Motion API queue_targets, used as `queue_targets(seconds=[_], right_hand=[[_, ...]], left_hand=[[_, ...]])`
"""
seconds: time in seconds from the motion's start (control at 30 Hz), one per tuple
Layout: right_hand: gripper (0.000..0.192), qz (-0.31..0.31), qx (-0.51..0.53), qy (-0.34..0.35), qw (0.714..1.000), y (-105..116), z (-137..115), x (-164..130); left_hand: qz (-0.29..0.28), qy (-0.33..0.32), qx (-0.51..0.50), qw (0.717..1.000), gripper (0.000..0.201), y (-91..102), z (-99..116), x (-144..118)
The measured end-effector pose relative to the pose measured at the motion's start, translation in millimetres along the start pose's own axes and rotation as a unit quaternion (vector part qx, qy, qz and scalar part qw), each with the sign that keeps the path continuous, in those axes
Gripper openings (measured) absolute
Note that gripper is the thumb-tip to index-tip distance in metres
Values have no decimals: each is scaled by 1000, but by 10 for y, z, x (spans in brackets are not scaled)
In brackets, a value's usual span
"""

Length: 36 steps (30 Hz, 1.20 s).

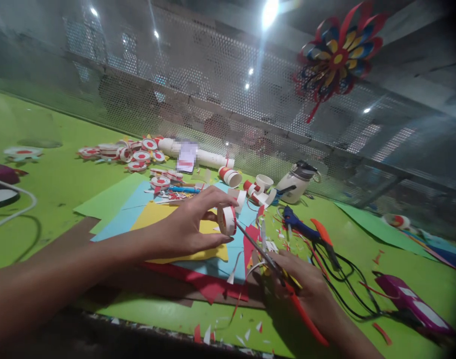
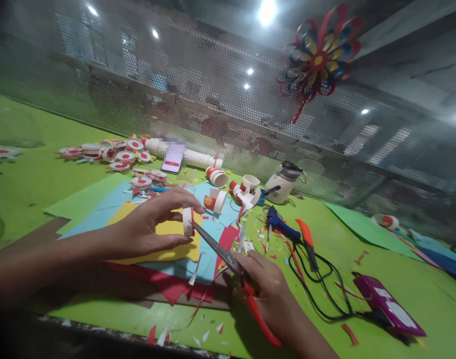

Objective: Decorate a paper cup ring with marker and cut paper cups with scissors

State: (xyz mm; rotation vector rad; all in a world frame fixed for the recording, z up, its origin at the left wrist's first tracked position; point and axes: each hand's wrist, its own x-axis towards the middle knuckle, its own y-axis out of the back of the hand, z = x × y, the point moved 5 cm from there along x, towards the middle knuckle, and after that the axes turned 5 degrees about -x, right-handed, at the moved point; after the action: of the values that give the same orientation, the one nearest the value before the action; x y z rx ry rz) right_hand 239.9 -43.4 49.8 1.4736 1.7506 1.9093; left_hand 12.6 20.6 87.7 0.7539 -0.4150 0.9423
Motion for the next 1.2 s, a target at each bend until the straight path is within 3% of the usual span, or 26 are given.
queue_targets(seconds=[0.6, 0.83, 1.2], right_hand=[[34, -43, 18, -10, 999, -46, 56, -67], [30, -17, -12, 10, 1000, 25, -5, -32], [32, -25, -29, 22, 999, 4, 31, -61]], left_hand=[[20, 19, -2, 1000, 39, -70, -90, -22], [29, 18, -11, 999, 38, -86, -129, -28], [23, 26, -11, 999, 42, -95, -181, -37]])
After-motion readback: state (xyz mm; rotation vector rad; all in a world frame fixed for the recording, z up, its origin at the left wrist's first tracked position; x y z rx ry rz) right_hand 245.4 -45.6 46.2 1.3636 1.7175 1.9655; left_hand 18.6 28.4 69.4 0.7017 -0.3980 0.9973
